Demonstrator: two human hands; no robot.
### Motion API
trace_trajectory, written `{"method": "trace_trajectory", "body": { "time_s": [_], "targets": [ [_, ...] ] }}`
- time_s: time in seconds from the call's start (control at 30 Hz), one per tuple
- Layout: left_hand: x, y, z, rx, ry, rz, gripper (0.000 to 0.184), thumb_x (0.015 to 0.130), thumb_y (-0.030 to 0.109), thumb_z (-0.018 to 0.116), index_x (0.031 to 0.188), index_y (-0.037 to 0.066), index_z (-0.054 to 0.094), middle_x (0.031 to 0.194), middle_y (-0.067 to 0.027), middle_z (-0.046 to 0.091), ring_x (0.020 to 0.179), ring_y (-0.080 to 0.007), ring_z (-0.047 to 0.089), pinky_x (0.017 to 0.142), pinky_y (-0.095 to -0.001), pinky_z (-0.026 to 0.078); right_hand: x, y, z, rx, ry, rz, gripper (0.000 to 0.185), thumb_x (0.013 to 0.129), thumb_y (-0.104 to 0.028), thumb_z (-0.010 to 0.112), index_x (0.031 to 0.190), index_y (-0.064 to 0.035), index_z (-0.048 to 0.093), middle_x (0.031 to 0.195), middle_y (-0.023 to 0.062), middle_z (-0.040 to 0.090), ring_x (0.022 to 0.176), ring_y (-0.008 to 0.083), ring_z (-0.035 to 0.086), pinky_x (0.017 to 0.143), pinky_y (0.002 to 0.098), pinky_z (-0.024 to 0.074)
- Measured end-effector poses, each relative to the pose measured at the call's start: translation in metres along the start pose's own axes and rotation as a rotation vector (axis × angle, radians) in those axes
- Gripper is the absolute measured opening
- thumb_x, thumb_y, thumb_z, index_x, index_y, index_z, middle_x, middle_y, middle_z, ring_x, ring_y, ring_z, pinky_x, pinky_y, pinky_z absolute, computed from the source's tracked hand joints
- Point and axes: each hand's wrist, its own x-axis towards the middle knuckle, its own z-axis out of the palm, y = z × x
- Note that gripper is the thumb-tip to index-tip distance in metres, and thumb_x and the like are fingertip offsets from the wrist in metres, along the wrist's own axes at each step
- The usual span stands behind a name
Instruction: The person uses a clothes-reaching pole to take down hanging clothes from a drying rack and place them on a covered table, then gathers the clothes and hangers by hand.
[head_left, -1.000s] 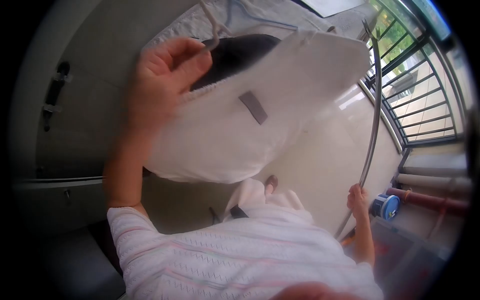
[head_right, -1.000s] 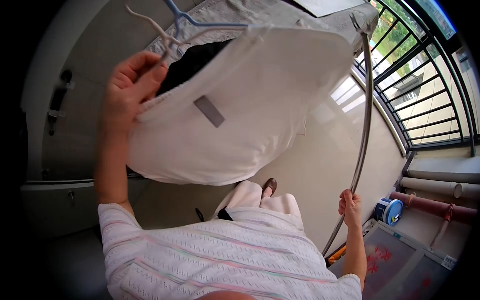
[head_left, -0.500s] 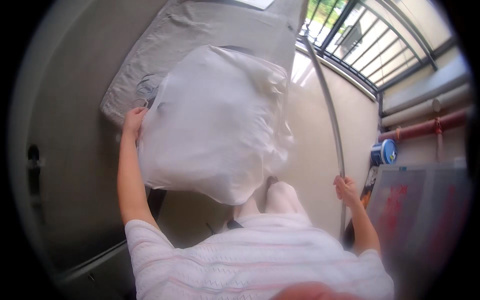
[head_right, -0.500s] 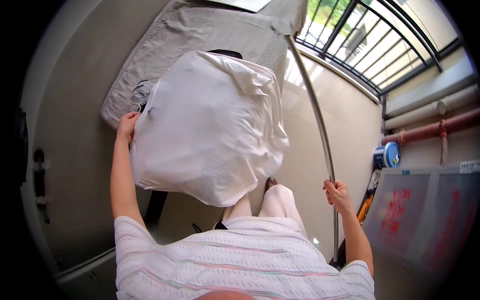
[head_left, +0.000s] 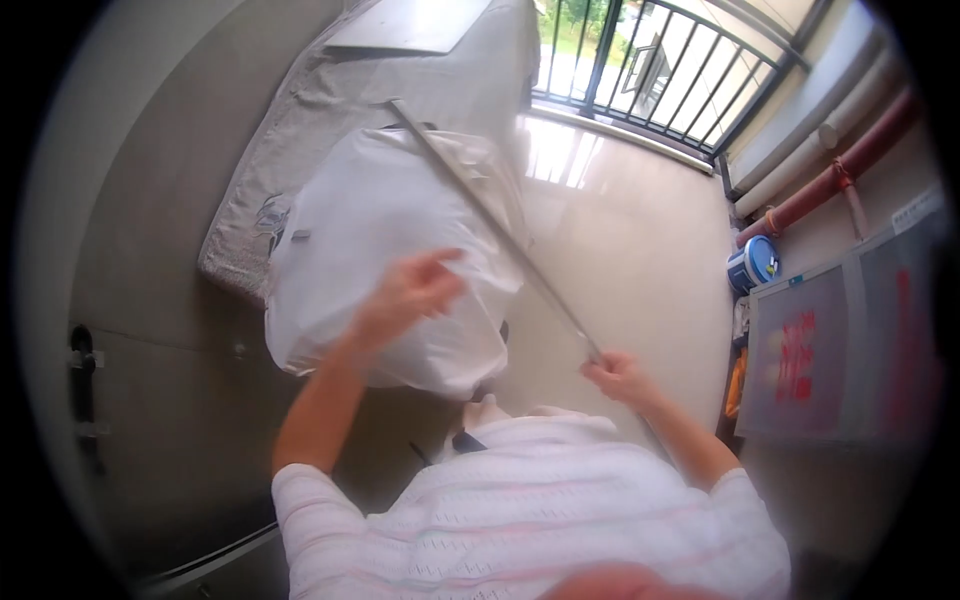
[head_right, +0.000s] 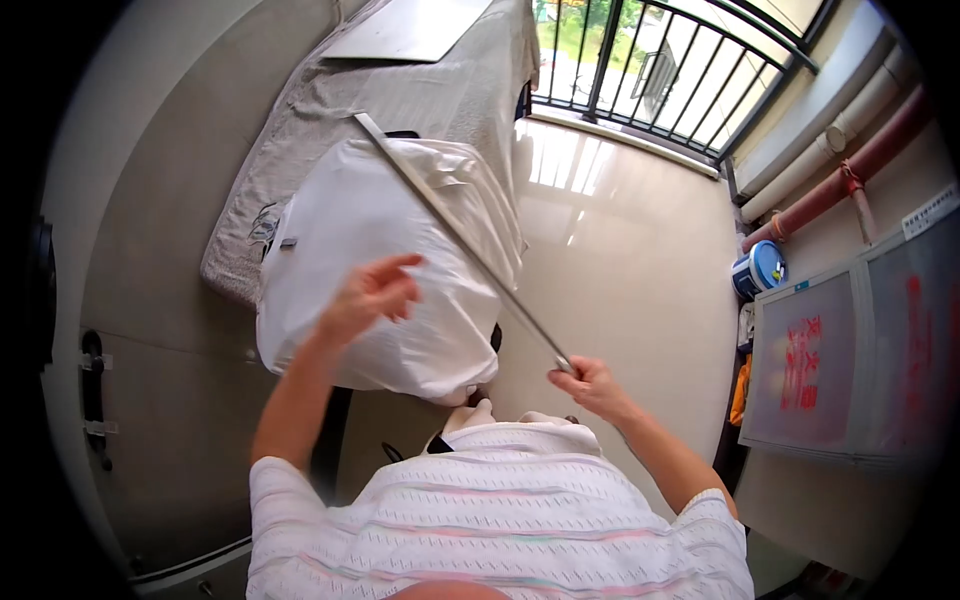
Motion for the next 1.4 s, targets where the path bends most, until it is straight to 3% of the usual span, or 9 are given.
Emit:
{"method": "trace_trajectory", "body": {
  "time_s": [0.13, 0.33, 0.53, 0.8, 1.13, 1.2, 1.23, 1.27, 1.4],
  "targets": [
    [0.011, 0.013, 0.115, -0.292, -0.158, 0.047, 0.019, 0.083, 0.013, 0.053, 0.098, 0.003, 0.055, 0.071, -0.0026, 0.056, 0.053, -0.0079, 0.052, 0.043, -0.0192, 0.039, -0.031, 0.023, -0.021, 0.091, -0.032, -0.265, 0.015, 0.078, -0.018, 0.06, 0.073, -0.0058, 0.055, 0.052, -0.0079, 0.037, 0.047, 0.0019, 0.035, 0.042, 0.0192, 0.0297],
    [0.018, 0.066, 0.2, -0.401, -0.101, 0.313, 0.018, 0.084, 0.019, 0.052, 0.094, 0.005, 0.057, 0.066, -0.0018, 0.055, 0.05, -0.0086, 0.051, 0.043, -0.0201, 0.04, -0.125, 0.099, -0.099, -0.081, -0.121, 0.209, 0.017, 0.075, -0.018, 0.063, 0.067, -0.0046, 0.057, 0.056, -0.0025, 0.05, 0.054, 0.0048, 0.046, 0.047, 0.0221, 0.0372],
    [-0.004, 0.153, 0.235, 0.47, 0.009, 0.644, 0.017, 0.078, 0.016, 0.059, 0.092, 0.006, 0.059, 0.073, -0.0032, 0.057, 0.06, -0.0101, 0.055, 0.052, -0.021, 0.043, -0.174, 0.262, -0.139, -0.203, 0.533, -0.027, 0.03, 0.073, -0.021, 0.064, 0.054, -0.002, 0.05, 0.045, -0.0002, 0.044, 0.045, 0.0064, 0.034, 0.04, 0.0271, 0.0323],
    [-0.177, 0.224, 0.19, 1.073, 0.58, 1.716, 0.03, 0.08, 0.026, 0.047, 0.093, -0.001, 0.053, 0.094, -0.0167, 0.054, 0.074, -0.022, 0.053, 0.062, -0.0338, 0.044, -0.176, 0.259, -0.157, -0.319, 0.86, -0.12, 0.042, 0.07, -0.035, 0.065, 0.051, -0.002, 0.045, 0.045, 0.0094, 0.039, 0.042, 0.0126, 0.032, 0.041, 0.0289, 0.0332],
    [-0.213, 0.25, 0.218, 0.796, 0.604, 2.066, 0.025, 0.079, 0.021, 0.049, 0.091, -0.001, 0.053, 0.091, -0.0155, 0.055, 0.073, -0.0217, 0.054, 0.063, -0.0333, 0.044, -0.18, 0.146, -0.211, -0.026, 0.831, -0.057, 0.037, 0.073, -0.024, 0.063, 0.046, -0.005, 0.046, 0.041, -0.0011, 0.043, 0.038, 0.0085, 0.042, 0.038, 0.0266, 0.0361],
    [-0.221, 0.253, 0.223, 0.717, 0.606, 2.145, 0.024, 0.079, 0.02, 0.05, 0.091, -0.001, 0.053, 0.09, -0.0152, 0.055, 0.072, -0.0216, 0.054, 0.063, -0.0332, 0.044, -0.14, 0.16, -0.275, -0.404, 0.927, -0.534, 0.004, 0.072, -0.007, 0.057, 0.073, -0.0038, 0.054, 0.066, 0.0031, 0.054, 0.053, 0.0096, 0.053, 0.047, 0.0246, 0.0428],
    [-0.224, 0.255, 0.227, 0.69, 0.614, 2.187, 0.023, 0.079, 0.019, 0.05, 0.091, 0.0, 0.053, 0.09, -0.0151, 0.055, 0.072, -0.0216, 0.054, 0.063, -0.0332, 0.044, -0.136, 0.121, -0.289, -0.772, 1.0, -0.919, 0.028, 0.069, 0.004, 0.053, 0.095, -0.0023, 0.061, 0.09, 0.0049, 0.063, 0.067, 0.0102, 0.058, 0.058, 0.0242, 0.0466],
    [-0.224, 0.254, 0.23, 0.655, 0.618, 2.23, 0.023, 0.079, 0.019, 0.05, 0.09, 0.0, 0.053, 0.089, -0.015, 0.055, 0.072, -0.0215, 0.054, 0.063, -0.0331, 0.045, -0.146, 0.09, -0.303, -0.216, 0.895, -0.668, 0.019, 0.08, -0.024, 0.058, 0.079, -0.0062, 0.065, 0.053, -0.0026, 0.055, 0.04, 0.0036, 0.045, 0.034, 0.019, 0.0369],
    [-0.225, 0.251, 0.227, 0.602, 0.668, 2.25, 0.02, 0.078, 0.017, 0.051, 0.09, 0.0, 0.053, 0.088, -0.0145, 0.055, 0.072, -0.0214, 0.054, 0.063, -0.0329, 0.045, -0.173, 0.038, -0.288, 0.232, 0.64, -0.659, 0.02, 0.077, -0.013, 0.057, 0.063, -0.0033, 0.049, 0.045, 0.0022, 0.046, 0.038, 0.0103, 0.049, 0.036, 0.0253, 0.0429]
  ]
}}
